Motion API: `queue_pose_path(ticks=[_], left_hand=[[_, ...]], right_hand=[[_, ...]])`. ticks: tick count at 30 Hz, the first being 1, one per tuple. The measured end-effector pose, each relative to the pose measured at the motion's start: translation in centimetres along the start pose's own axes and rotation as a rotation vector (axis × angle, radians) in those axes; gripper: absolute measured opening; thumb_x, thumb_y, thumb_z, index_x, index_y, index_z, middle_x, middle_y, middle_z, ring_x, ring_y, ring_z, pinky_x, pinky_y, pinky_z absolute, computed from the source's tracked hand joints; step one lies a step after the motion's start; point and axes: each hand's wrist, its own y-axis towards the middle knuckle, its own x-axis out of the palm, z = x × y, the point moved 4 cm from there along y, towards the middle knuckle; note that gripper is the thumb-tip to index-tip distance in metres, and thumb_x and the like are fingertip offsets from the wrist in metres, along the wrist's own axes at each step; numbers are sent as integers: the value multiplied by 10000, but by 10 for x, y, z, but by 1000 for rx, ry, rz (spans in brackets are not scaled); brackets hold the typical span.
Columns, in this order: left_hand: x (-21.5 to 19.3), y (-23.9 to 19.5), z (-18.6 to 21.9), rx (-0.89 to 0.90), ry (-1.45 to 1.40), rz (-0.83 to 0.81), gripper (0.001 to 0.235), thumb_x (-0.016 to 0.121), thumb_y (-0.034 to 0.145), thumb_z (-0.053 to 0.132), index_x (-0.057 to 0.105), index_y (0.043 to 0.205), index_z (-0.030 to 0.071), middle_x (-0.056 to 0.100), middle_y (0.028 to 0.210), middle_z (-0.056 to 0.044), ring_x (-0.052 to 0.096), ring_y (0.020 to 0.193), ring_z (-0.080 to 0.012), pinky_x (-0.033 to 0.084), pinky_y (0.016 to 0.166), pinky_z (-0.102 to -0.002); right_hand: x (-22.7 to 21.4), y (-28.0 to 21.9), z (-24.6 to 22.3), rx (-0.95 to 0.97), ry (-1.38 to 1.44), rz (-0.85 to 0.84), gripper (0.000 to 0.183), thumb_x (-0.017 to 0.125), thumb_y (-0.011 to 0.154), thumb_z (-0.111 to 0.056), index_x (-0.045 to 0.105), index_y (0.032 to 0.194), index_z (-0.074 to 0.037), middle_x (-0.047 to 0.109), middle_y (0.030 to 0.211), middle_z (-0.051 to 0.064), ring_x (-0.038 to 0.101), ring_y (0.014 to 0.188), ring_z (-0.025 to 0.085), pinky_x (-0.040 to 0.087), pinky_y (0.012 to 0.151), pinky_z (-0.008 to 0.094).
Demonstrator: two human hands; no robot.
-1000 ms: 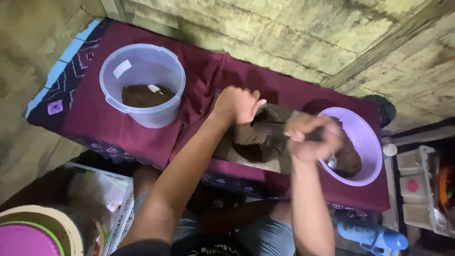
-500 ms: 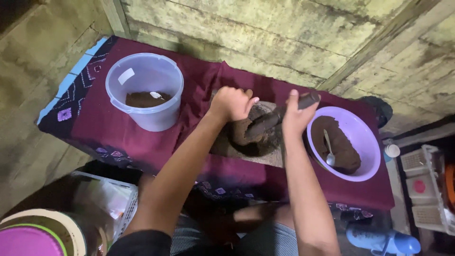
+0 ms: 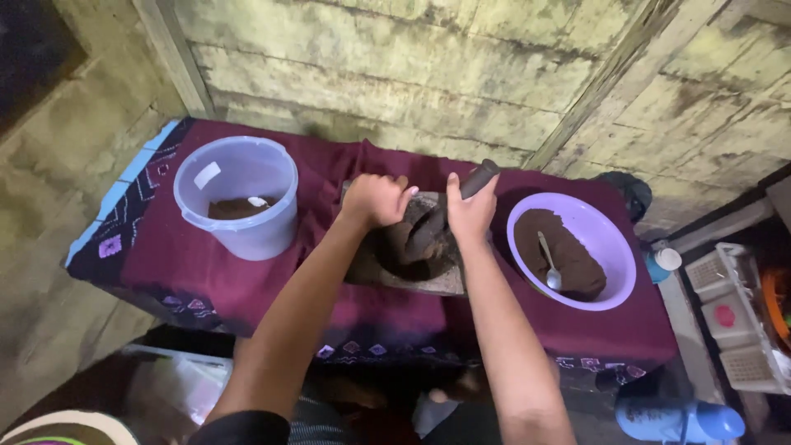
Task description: The person grinds a dark brown paste on a stone slab using a cylindrical stone pestle. They repeatedly scrape the paste from the slab into a purple bowl using a spoon and then continue grinding the remaining material.
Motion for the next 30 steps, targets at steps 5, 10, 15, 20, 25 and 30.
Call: queue_pose_path(ticks=[5,10,15,20,25,30], left_hand=[[-2,0,2,-10,60,-45,454,356,1026,481,659,973,148,717,758,-109,751,693,-357,578,674,-492],[-16,7,5,-27,36,-190,476,365,1029,488,662,1002,118,737,820,-141,754,778,-394,574,728,-524],[-15,9,1,1,-18,-264,492,342,1045,529,614,1053,118,726,883,-142,747,838,-400,566,773,-524],[-19,7,16,216,-153,-87,614,509,955,698,571,1171,127,662,1057,-126,697,1020,-355,543,886,-466],[-13,26,33,286,-274,-13,780,602,860,792,535,1287,143,574,1283,-73,618,1203,-304,479,1024,-477],[6,43,45,222,-555,138,408,817,791,407,588,866,77,593,840,-113,681,859,-371,548,753,-448]], right_hand=[[4,1,8,99,-9,-53,478,797,844,-417,568,1214,-219,744,862,90,746,865,342,539,719,487],[-2,-5,-10,136,-22,-114,514,772,861,-431,540,1267,-220,733,854,106,748,861,345,535,711,493],[8,0,6,30,26,-121,552,750,882,-441,490,1299,-189,720,732,100,746,741,344,548,643,506],[-5,-1,-19,-206,272,-162,467,533,1050,-402,496,1373,-66,685,1078,240,651,1027,449,448,889,562],[-14,-7,-53,-268,261,-310,650,185,1143,-484,332,1610,-57,378,1627,234,323,1506,398,13,1237,621],[-6,9,-42,22,694,-313,769,134,1110,-578,547,1516,-73,345,1664,150,203,1578,340,44,1310,497]])
